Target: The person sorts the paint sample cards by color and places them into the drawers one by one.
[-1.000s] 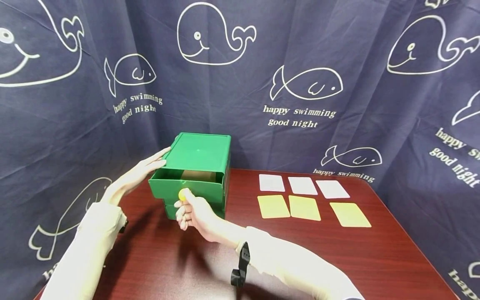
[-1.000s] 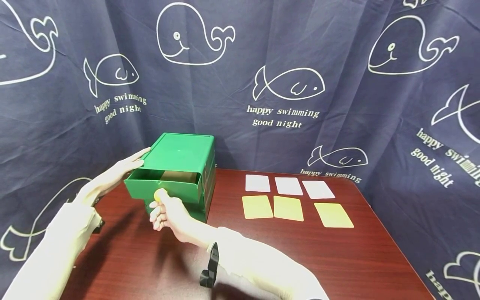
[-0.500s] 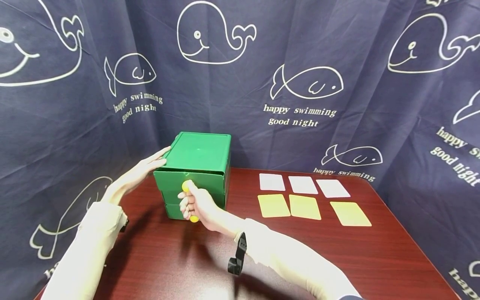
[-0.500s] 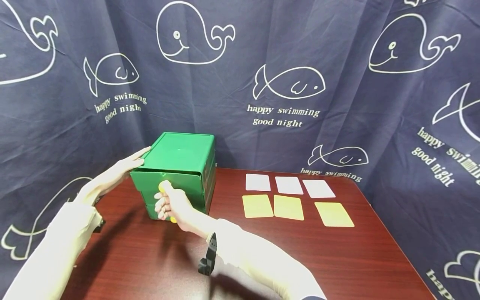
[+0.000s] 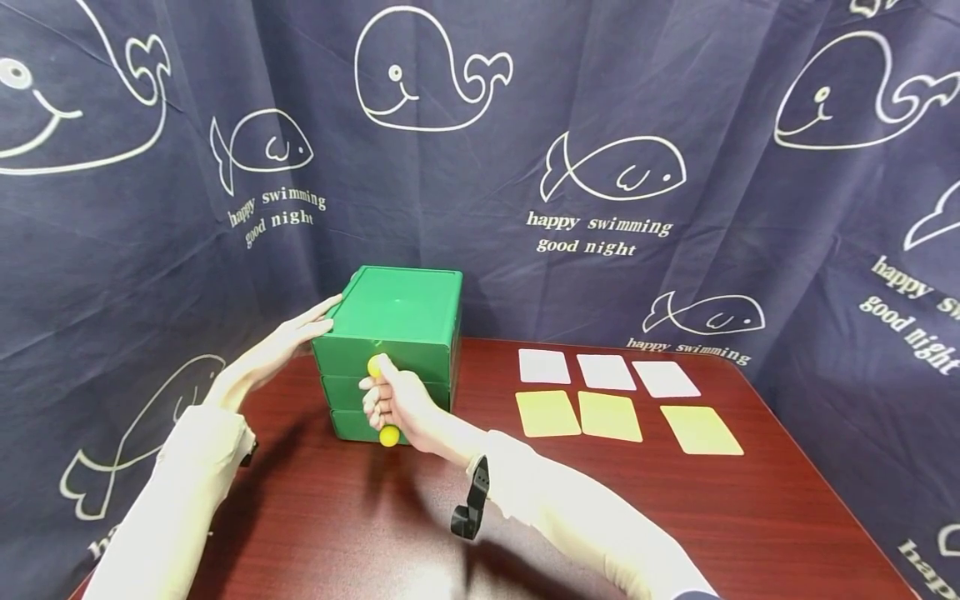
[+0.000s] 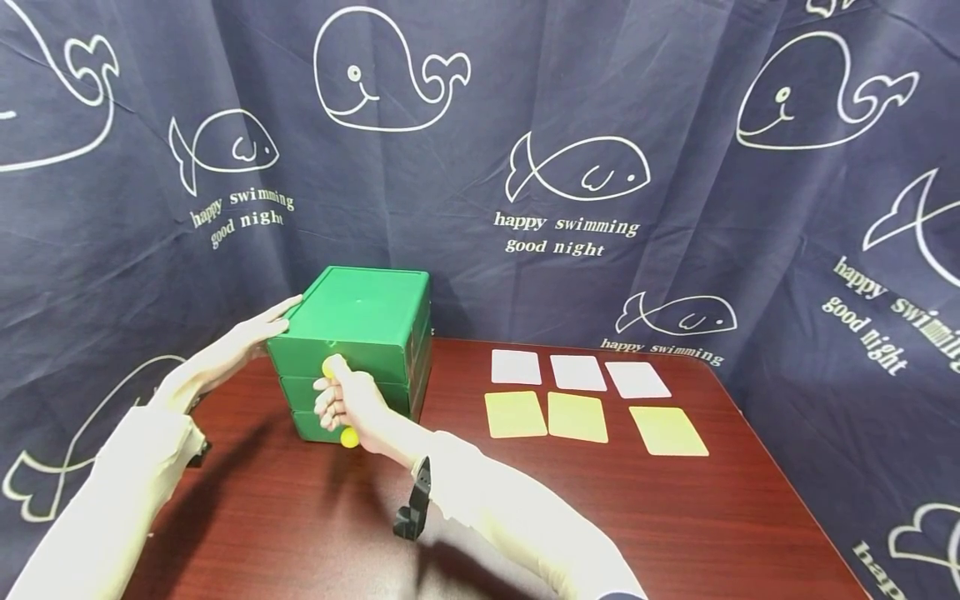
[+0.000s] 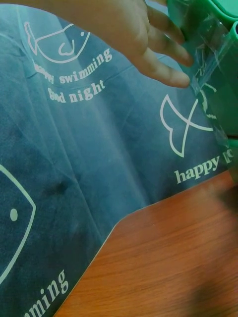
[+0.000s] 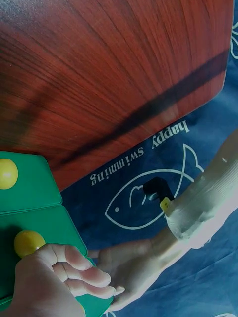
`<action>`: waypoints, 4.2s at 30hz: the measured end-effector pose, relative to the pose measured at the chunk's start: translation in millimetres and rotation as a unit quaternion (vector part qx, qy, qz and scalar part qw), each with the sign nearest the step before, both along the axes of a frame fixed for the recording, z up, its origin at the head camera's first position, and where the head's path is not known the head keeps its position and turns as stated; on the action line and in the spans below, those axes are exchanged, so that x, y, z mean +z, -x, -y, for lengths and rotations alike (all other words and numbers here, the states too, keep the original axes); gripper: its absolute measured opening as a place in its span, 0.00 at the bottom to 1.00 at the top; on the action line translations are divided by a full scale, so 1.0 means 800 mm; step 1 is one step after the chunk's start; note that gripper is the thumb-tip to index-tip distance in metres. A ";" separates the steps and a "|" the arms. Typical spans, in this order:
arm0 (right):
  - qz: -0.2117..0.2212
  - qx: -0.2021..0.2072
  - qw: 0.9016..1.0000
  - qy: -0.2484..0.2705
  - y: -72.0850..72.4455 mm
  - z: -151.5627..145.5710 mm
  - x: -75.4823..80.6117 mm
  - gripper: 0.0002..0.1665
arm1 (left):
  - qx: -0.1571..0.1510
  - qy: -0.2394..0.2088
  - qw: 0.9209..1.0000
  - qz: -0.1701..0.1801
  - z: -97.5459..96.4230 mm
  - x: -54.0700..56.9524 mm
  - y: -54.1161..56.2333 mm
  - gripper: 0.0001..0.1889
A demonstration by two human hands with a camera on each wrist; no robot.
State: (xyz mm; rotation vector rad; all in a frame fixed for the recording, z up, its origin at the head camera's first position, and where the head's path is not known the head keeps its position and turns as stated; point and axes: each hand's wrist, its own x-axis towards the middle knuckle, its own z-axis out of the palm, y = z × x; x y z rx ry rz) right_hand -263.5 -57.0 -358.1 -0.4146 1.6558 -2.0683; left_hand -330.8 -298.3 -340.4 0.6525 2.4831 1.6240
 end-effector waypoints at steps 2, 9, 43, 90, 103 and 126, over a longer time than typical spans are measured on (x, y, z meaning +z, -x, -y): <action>0.000 0.002 1.000 -0.001 0.000 0.000 0.000 0.33 | 0.003 0.002 1.000 -0.001 0.001 -0.001 0.000 0.29; 0.009 0.054 0.998 -0.019 0.001 -0.008 -0.012 0.23 | -0.003 0.004 1.000 -0.009 0.001 -0.003 0.001 0.30; 0.111 -0.028 0.993 -0.012 -0.004 -0.001 -0.063 0.24 | 0.001 -0.002 1.000 -0.002 -0.001 -0.002 0.000 0.29; 0.109 0.032 0.993 -0.030 -0.090 -0.007 -0.060 0.26 | -0.002 -0.016 1.000 0.005 0.000 -0.002 0.001 0.29; 0.109 0.060 0.992 -0.031 -0.110 -0.013 -0.063 0.29 | -0.006 -0.027 1.000 0.009 0.000 -0.003 0.000 0.29; 0.110 0.124 0.985 -0.048 -0.129 -0.030 -0.075 0.34 | 0.003 -0.024 1.000 0.012 -0.002 -0.006 -0.003 0.29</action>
